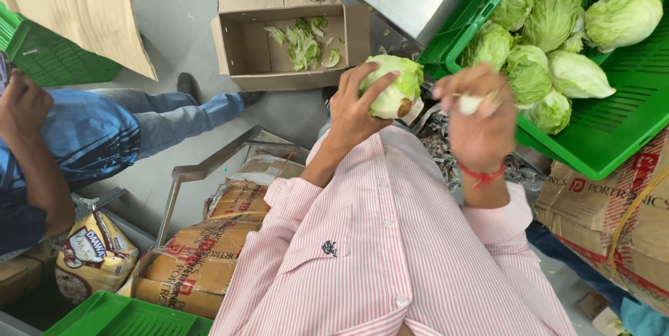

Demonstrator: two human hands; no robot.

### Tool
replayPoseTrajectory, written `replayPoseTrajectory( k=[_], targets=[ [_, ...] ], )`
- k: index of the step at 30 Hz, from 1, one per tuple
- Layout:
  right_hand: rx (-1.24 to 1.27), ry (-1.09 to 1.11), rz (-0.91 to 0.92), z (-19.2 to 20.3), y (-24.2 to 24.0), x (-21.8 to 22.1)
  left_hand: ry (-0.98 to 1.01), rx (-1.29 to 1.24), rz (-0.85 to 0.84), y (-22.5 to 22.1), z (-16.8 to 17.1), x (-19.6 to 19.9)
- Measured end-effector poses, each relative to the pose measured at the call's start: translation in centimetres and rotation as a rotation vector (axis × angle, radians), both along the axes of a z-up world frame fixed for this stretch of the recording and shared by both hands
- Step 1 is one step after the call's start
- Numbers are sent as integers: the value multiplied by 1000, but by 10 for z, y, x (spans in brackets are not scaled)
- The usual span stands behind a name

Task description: Sort and remove wilted or damaged outer leaves from heads of lettuce and organize them in crates.

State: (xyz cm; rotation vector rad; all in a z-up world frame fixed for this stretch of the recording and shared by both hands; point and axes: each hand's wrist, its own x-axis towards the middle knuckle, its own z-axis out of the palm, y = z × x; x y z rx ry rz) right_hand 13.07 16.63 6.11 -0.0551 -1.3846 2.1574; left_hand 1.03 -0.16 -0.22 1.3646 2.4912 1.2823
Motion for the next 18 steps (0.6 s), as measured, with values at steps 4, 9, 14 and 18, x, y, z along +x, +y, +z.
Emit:
replayPoseTrajectory(
  k=[4, 9, 14, 18],
  targets=[
    [40, -185, -149, -51, 23, 26, -126, 13, 100, -10, -12, 2],
    [123, -691, 51, -97, -2, 31, -233, 42, 233, -21, -11, -6],
    [-117, -964, 241, -193, -16, 43, -389, 137, 342, -41, -34, -18],
    [-342, -1026, 135, -306, -2, 84, -1073, 432, 493, -60, -54, -24]
  ],
)
